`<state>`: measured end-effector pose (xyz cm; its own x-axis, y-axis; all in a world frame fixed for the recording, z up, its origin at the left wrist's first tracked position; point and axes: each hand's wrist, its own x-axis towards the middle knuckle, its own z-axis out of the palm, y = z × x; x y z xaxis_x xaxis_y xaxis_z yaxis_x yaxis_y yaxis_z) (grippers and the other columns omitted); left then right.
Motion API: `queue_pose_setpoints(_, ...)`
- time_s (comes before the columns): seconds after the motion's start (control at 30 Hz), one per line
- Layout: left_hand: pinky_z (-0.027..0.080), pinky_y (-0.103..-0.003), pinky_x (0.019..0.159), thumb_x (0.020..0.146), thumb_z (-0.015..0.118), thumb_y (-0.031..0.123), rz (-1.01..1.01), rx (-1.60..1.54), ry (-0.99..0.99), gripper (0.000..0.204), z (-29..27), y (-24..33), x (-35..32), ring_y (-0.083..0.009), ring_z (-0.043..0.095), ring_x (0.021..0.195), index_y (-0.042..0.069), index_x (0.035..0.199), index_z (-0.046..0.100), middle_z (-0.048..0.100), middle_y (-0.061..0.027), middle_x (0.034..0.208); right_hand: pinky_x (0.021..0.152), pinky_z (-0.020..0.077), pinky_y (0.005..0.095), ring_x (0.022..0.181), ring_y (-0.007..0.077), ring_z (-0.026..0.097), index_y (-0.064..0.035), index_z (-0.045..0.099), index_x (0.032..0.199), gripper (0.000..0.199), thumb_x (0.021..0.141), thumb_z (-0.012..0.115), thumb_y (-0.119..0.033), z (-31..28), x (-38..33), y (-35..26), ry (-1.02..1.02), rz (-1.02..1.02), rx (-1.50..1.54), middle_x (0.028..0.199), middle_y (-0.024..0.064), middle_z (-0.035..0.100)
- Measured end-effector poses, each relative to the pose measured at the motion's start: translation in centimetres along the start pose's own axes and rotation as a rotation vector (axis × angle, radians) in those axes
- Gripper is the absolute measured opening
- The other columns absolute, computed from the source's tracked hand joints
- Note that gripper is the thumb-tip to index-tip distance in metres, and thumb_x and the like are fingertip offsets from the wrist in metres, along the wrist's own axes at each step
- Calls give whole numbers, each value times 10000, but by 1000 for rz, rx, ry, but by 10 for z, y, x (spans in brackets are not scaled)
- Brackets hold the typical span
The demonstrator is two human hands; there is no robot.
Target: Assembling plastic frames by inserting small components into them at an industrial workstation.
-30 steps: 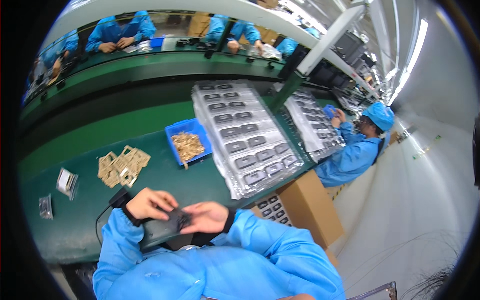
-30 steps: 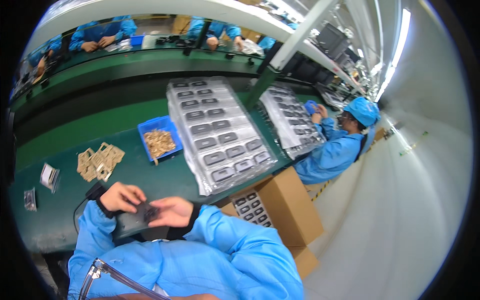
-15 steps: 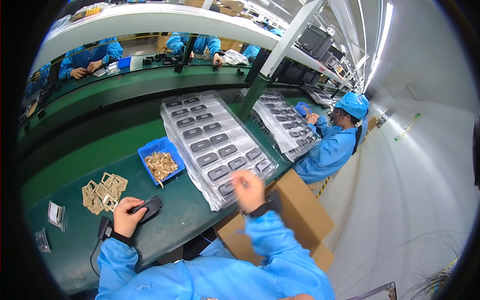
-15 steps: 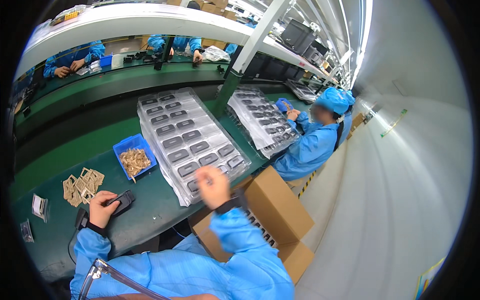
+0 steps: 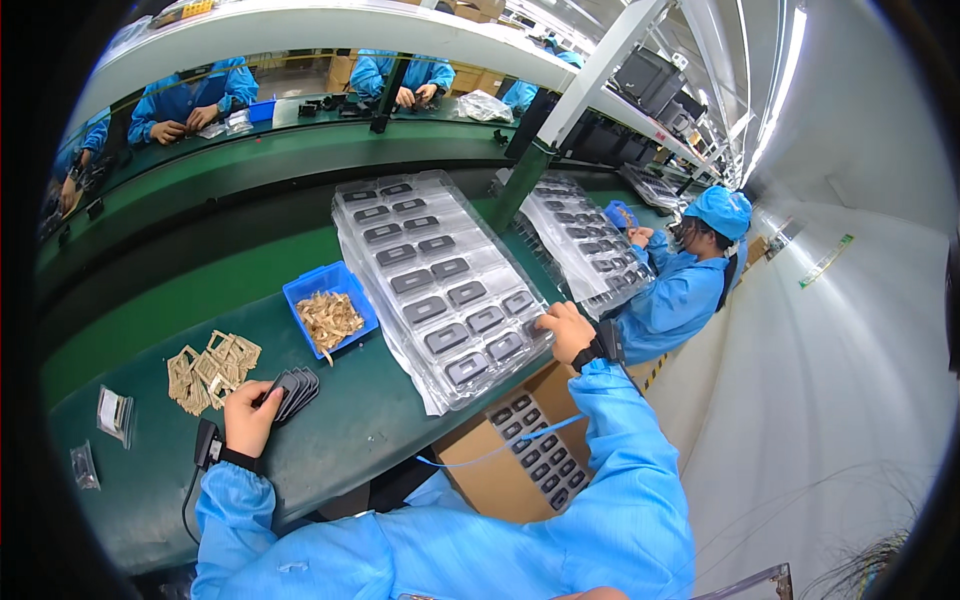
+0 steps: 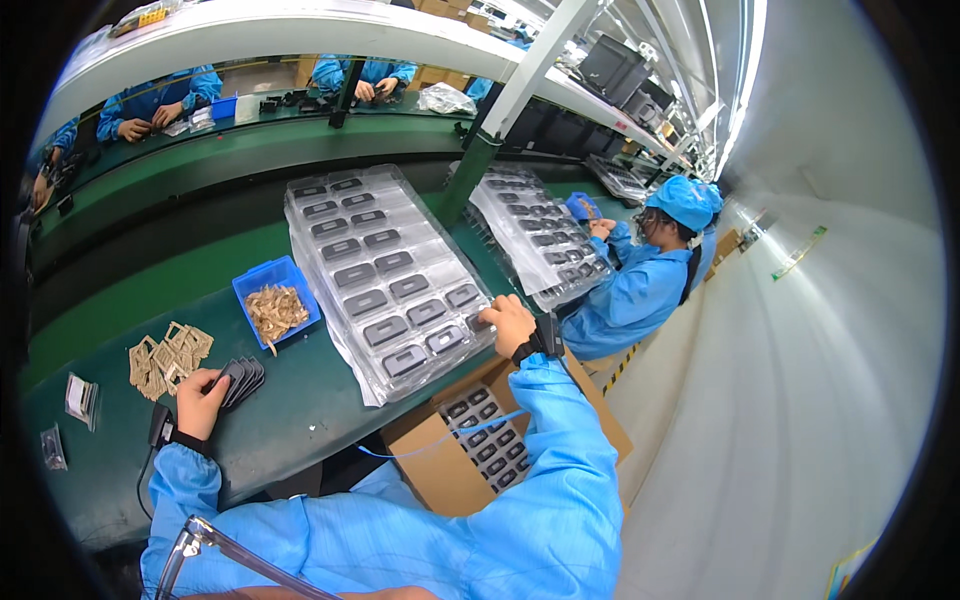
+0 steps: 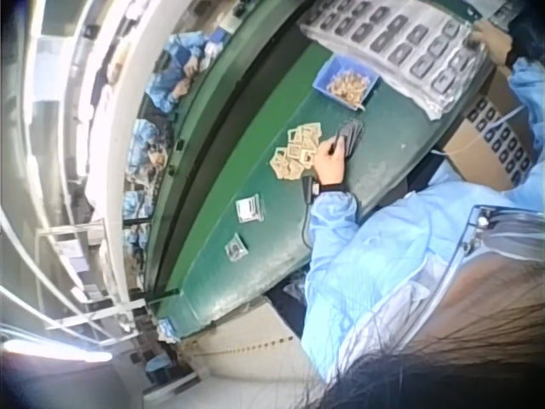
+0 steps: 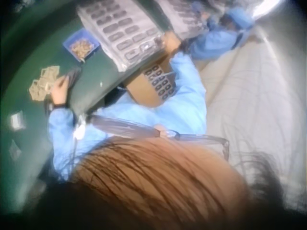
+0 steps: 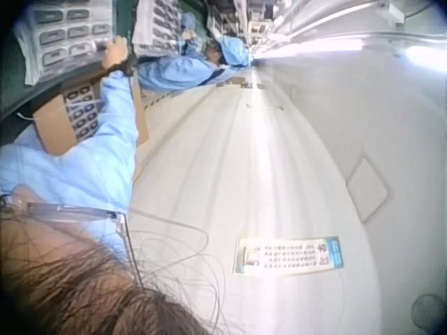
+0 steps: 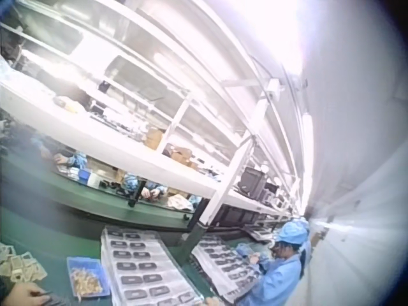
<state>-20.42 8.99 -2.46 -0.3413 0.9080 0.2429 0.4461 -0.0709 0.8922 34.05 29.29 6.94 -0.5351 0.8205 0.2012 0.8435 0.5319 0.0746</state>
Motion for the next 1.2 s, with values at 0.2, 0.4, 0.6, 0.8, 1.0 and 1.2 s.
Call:
queue_pose_setpoints(0.2,456,-285,647,866,743,69,-15,-16,-6,139,1,4,1,-142,604,713,-53,932,730,673,-73,797,820,510,416,963,321,598,-123,673,895,225,712,716,1,-7,10,40,20,-57,162,947,84,613)
queue_pose_setpoints(0.4,463,-288,664,874,732,68,-17,-27,2,137,0,-5,0,-148,614,733,-56,933,731,675,-77,803,755,509,424,857,340,651,-46,646,883,91,818,697,-8,-12,54,1,363,128,267,860,144,666)
queue_pose_setpoints(0.6,462,-294,667,877,729,72,28,-22,7,140,6,0,3,-164,620,737,-59,926,728,678,-88,809,863,518,452,1032,352,611,-103,690,941,229,745,627,-2,37,53,2,288,-67,218,1011,115,686)
queue_pose_setpoints(0.8,437,-296,627,874,737,78,9,-8,12,141,3,-1,-1,-147,589,693,-56,918,727,656,-73,774,975,497,442,1126,371,603,-88,639,1193,466,730,644,-34,9,43,-10,9,32,239,1118,150,687)
queue_pose_setpoints(1.0,446,-294,628,875,737,85,22,11,19,141,2,-5,0,-140,596,692,-51,911,726,659,-73,769,950,504,447,1088,379,607,-89,623,1221,525,707,660,14,11,61,-6,-34,-96,182,1132,152,685)
queue_pose_setpoints(1.2,460,-300,636,878,739,97,32,-7,-1,143,2,-1,0,-156,609,700,-40,923,738,662,-78,779,916,510,419,1102,336,599,-138,692,1095,456,674,681,39,10,74,4,-128,58,212,1060,96,678)
